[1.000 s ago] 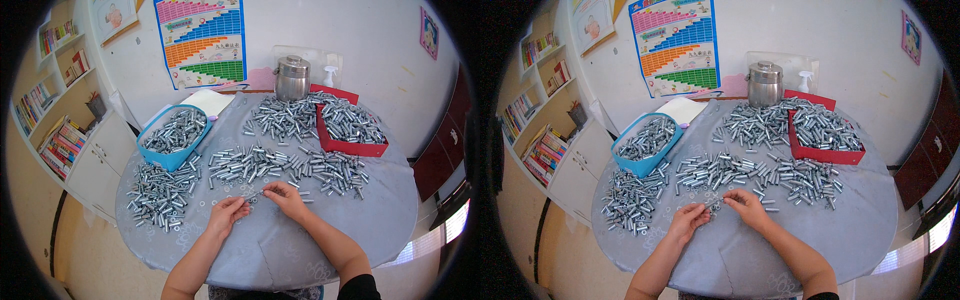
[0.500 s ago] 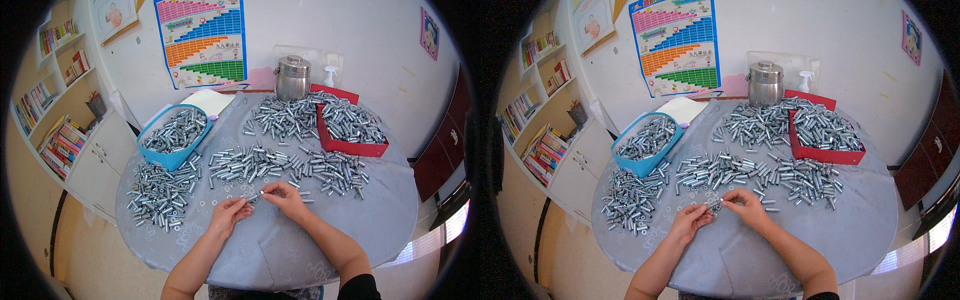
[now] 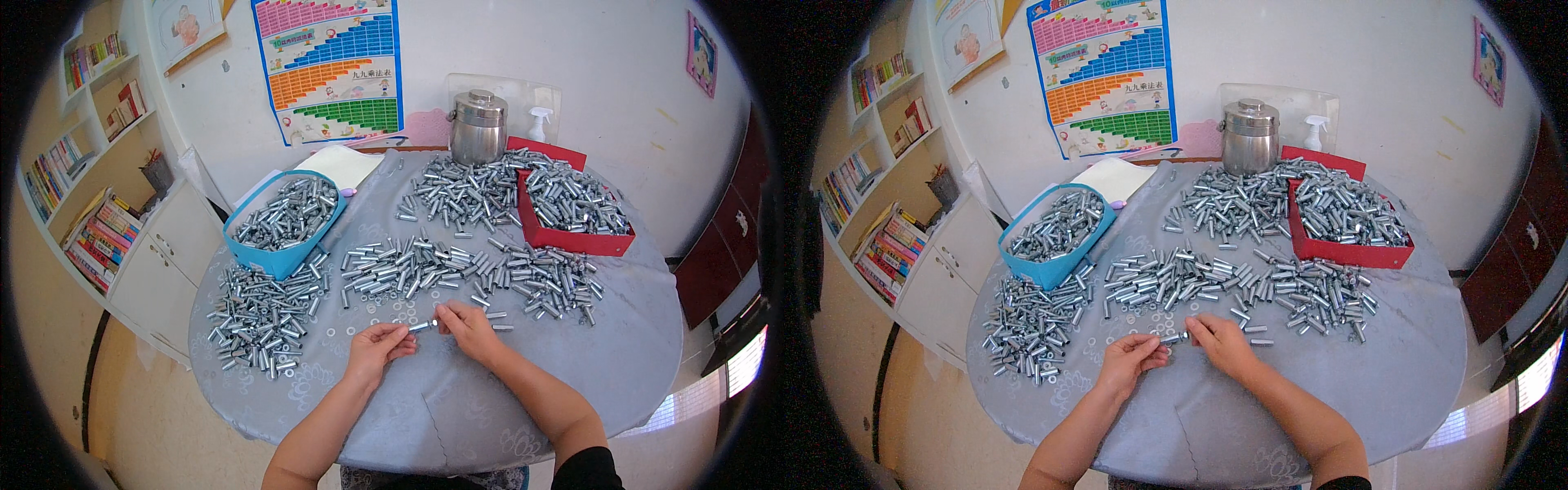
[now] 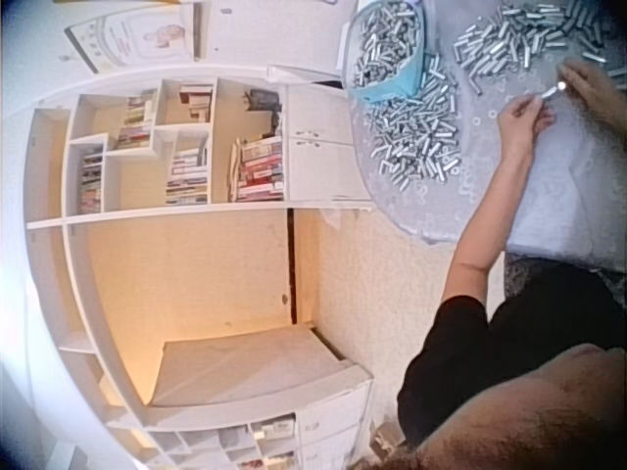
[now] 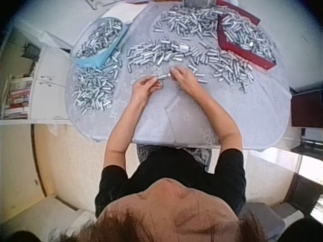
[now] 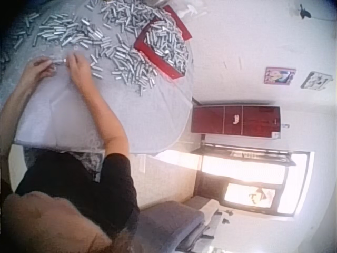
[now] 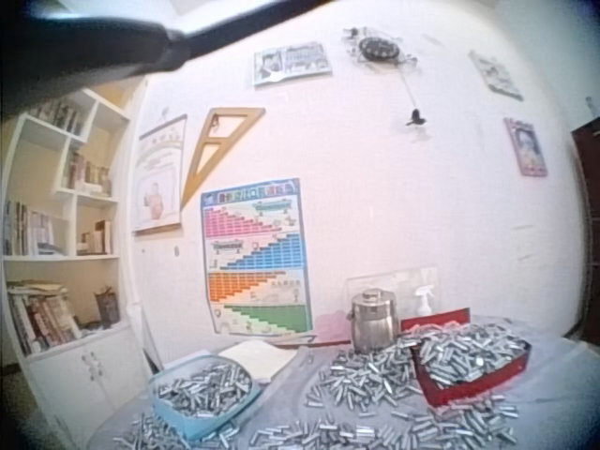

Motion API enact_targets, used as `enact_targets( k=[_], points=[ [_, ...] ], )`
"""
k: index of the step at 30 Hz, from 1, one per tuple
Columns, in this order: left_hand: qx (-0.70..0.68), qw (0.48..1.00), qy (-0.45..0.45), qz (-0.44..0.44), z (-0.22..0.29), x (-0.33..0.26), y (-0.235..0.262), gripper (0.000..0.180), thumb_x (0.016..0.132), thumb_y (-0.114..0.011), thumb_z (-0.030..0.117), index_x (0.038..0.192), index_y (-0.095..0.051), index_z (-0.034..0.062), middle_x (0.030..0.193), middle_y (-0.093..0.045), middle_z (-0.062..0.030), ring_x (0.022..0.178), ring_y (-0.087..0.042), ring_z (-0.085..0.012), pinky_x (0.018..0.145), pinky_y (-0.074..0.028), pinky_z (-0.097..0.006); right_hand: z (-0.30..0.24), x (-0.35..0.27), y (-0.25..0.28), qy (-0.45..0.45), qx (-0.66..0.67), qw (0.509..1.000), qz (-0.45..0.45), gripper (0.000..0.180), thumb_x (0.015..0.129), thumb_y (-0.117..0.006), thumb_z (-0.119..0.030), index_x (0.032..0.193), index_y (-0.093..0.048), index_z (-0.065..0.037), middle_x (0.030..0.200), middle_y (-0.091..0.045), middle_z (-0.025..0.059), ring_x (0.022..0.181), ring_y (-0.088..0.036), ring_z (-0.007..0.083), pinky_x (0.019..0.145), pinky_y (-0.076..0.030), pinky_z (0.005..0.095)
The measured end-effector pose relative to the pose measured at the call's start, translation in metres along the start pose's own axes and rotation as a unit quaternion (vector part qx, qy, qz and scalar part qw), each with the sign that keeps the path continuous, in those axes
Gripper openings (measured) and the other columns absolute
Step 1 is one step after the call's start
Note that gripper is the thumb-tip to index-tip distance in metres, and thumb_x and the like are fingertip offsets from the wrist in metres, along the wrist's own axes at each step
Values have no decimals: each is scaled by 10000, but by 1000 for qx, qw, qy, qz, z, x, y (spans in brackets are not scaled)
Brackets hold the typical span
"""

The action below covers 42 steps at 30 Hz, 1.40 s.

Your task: The person sits at a table covered with a grey cloth and repeatedly picks up small metal cylindrical fasteners and white washers. They insert the washers into the fasteners by hand and place the assembled units back onto the table. The task involves sorting and assembling these components from large piles into smaller groups.

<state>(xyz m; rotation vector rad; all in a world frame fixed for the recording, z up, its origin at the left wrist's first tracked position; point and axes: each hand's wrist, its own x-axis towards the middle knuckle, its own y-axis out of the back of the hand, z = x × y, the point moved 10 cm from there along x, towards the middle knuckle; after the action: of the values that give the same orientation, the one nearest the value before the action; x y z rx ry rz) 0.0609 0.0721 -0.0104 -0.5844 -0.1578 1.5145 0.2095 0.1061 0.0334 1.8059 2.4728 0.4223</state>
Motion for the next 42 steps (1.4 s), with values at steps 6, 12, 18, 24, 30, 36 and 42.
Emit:
enact_targets(
  k=[6, 12, 18, 24, 30, 36, 42],
  points=[
    [-25, 999, -10, 42, 4, 3, 14, 160, 803, -605, 75, 916, -577, -34, 816, -618, -134, 675, -618, -193, 617, -540, -269, 7, -1, -4, 0, -13, 999, -36, 367, 924, -407, -246, 803, -611, 34, 699, -578, 55, 645, -521, 111, 622, -429, 243],
    [-31, 999, -11, 40, 6, 1, 13, 158, 802, -608, 77, 912, -574, -31, 823, -616, -137, 678, -619, -189, 617, -541, -263, -7, -1, -5, 11, 14, 999, -39, 364, 926, -398, -246, 866, -609, 45, 746, -589, 61, 659, -525, 116, 634, -433, 240],
    [-31, 998, -20, 41, 6, 2, 13, 175, 804, -607, 84, 923, -567, -37, 823, -614, -143, 686, -620, -201, 622, -542, -273, -5, -1, -4, 5, 7, 999, -51, 346, 918, -406, -254, 904, -622, 16, 781, -603, 55, 672, -539, 121, 654, -438, 240],
    [-16, 998, -35, 39, 9, 1, 9, 181, 803, -605, 82, 937, -565, -33, 819, -613, -141, 687, -617, -203, 622, -541, -278, -11, 0, -2, 42, -36, 998, -35, 408, 914, -407, -293, 799, -632, 27, 733, -618, 75, 678, -558, 149, 667, -442, 262],
    [12, 999, -38, 10, 10, -1, 3, 150, 807, -592, 58, 920, -574, -40, 820, -615, -149, 694, -627, -211, 625, -547, -281, -47, -7, 0, 151, -34, 988, 24, 255, 833, -556, -210, 1026, -598, -47, 879, -618, 86, 781, -585, 183, 684, -458, 283],
    [28, 998, -57, -29, 11, -3, -14, 173, 826, -564, 64, 969, -572, -31, 836, -614, -152, 724, -629, -222, 627, -548, -299, -36, -6, -7, 149, -137, 979, -23, 251, 784, -615, -142, 1025, -610, -73, 923, -623, 94, 785, -588, 186, 673, -459, 279],
    [47, 995, -85, -2, 24, -1, 2, 199, 848, -532, 99, 1013, -568, -7, 856, -614, -141, 709, -618, -198, 603, -544, -315, -25, 4, 112, 122, -209, 935, 258, 222, 774, -604, -84, 993, -619, -45, 899, -613, 115, 738, -582, 179, 653, -462, 276]
  ],
)
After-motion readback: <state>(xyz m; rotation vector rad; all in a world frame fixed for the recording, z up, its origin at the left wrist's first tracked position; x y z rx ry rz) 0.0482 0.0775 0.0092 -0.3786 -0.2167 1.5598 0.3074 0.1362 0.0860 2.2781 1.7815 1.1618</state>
